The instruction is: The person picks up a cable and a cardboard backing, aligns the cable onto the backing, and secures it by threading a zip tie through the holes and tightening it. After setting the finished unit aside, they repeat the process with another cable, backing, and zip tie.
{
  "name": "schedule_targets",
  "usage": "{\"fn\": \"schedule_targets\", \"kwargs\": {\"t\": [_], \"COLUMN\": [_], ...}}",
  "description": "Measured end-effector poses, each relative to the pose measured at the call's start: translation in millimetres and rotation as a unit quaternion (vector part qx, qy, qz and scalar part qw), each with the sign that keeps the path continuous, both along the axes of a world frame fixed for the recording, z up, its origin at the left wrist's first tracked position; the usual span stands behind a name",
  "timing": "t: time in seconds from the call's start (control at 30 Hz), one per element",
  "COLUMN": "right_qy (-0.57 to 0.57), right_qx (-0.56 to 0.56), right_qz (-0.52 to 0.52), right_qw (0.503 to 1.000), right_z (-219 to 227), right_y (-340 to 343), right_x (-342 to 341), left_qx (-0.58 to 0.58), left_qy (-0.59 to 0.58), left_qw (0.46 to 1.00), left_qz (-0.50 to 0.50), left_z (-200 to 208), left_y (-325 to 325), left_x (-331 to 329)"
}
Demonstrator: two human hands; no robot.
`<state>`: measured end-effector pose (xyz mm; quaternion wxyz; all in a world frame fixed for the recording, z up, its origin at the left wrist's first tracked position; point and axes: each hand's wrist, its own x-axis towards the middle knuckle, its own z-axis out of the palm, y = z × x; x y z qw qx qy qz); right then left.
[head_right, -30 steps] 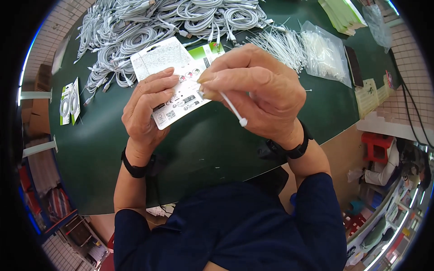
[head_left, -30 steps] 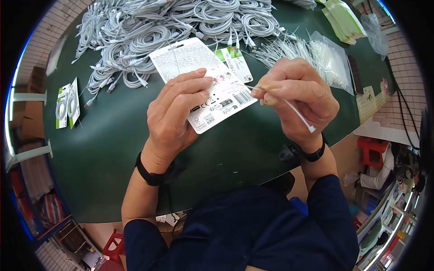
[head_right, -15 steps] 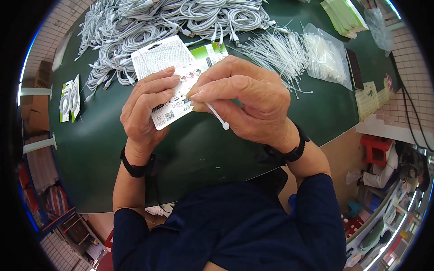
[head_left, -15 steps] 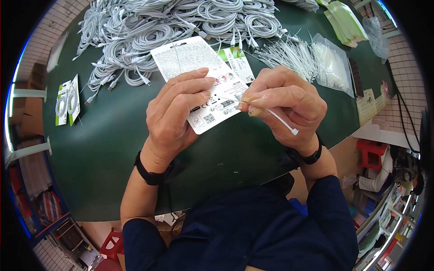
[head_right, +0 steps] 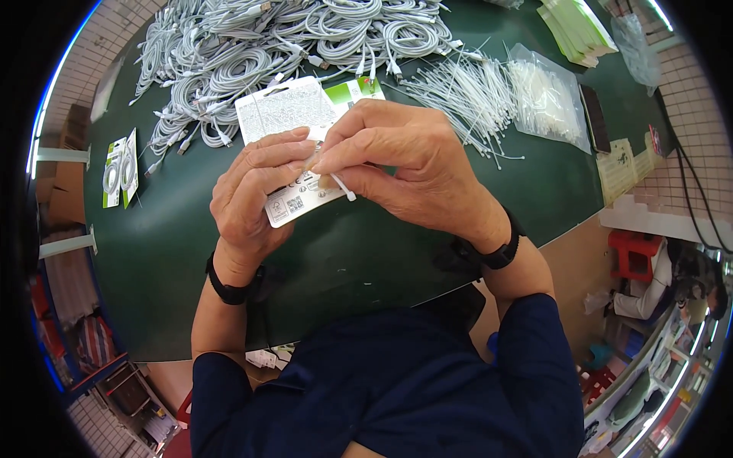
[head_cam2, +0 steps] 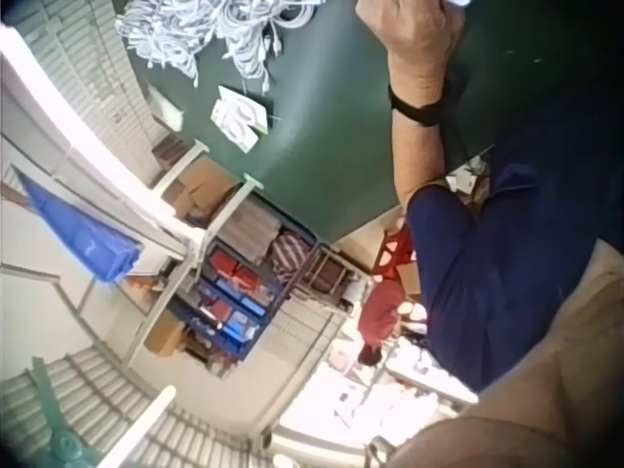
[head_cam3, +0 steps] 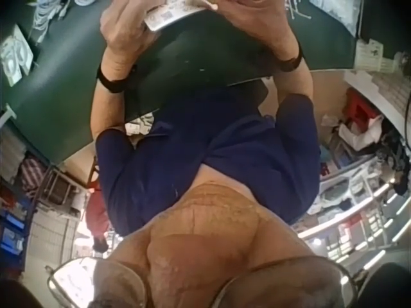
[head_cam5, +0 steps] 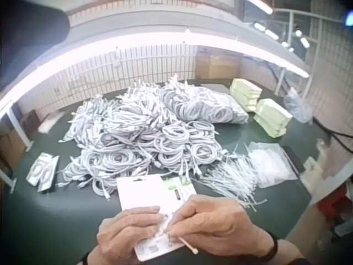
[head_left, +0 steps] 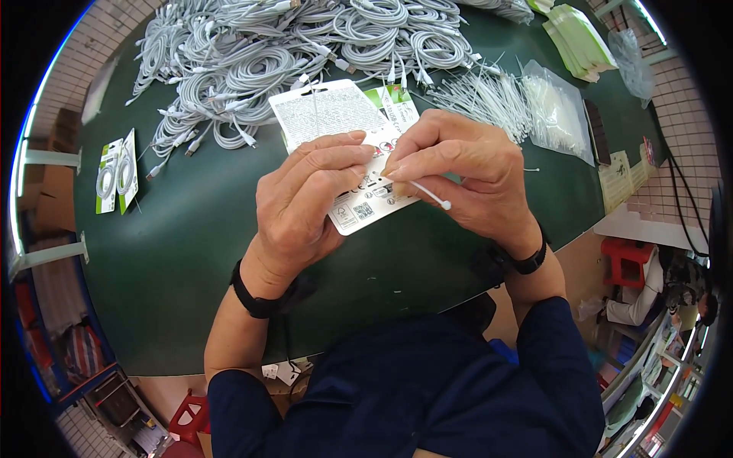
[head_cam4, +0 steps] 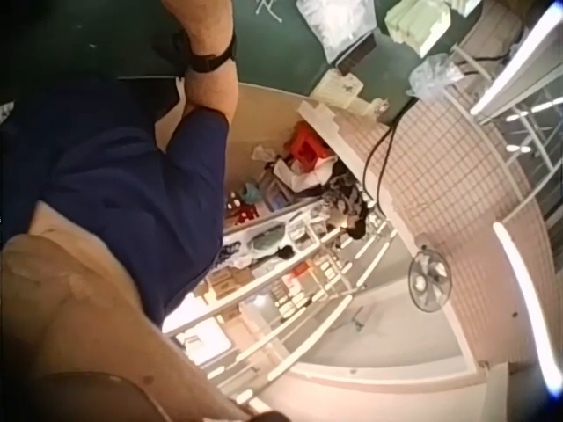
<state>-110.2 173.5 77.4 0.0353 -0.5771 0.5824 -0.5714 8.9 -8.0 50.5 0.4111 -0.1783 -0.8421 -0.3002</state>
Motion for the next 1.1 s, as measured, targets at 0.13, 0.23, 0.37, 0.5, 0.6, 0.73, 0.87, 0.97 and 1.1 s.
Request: {"fn": "schedule_targets", "kwargs": {"t": [0.13,0.23,0.37,0.5,0.6,0.73,0.87,0.97,1.1], "right_qy": [-0.054,-0.153,-0.192,-0.239,-0.306,-0.38,-0.435,-0.345,0.012], "right_qx": [0.095,0.15,0.177,0.178,0.163,0.123,0.06,0.003,-0.045], "right_qz": [0.054,0.124,0.175,0.226,0.237,0.185,0.023,-0.061,-0.09], "right_qw": [0.993,0.969,0.949,0.927,0.907,0.898,0.898,0.937,0.995], "right_z": [10.4,19.9,26.6,23.9,13.2,-6.2,0.1,-1.3,-4.3], "right_y": [5.1,11.5,13.6,11.1,6.5,0.7,-1.2,0.5,-1.8], "right_x": [-3.7,-6.0,-9.2,-14.3,-16.9,-17.0,-15.7,-13.8,-7.6], "left_qx": [-0.042,-0.082,-0.108,-0.014,0.092,0.249,0.394,0.51,0.574], "left_qy": [-0.002,0.011,-0.01,-0.024,-0.058,-0.15,-0.193,-0.174,-0.18], "left_qw": [0.999,0.996,0.994,1.0,0.993,0.956,0.899,0.842,0.798], "left_qz": [0.001,0.017,0.033,-0.01,-0.037,-0.029,-0.003,-0.021,-0.048], "left_z": [9.6,25.6,41.0,32.4,25.4,18.2,10.4,2.0,-9.7], "left_y": [10.4,20.0,30.5,36.9,43.9,45.8,40.2,33.3,24.7], "left_x": [11.3,19.5,33.1,25.2,26.5,28.9,25.1,15.1,10.0]}}
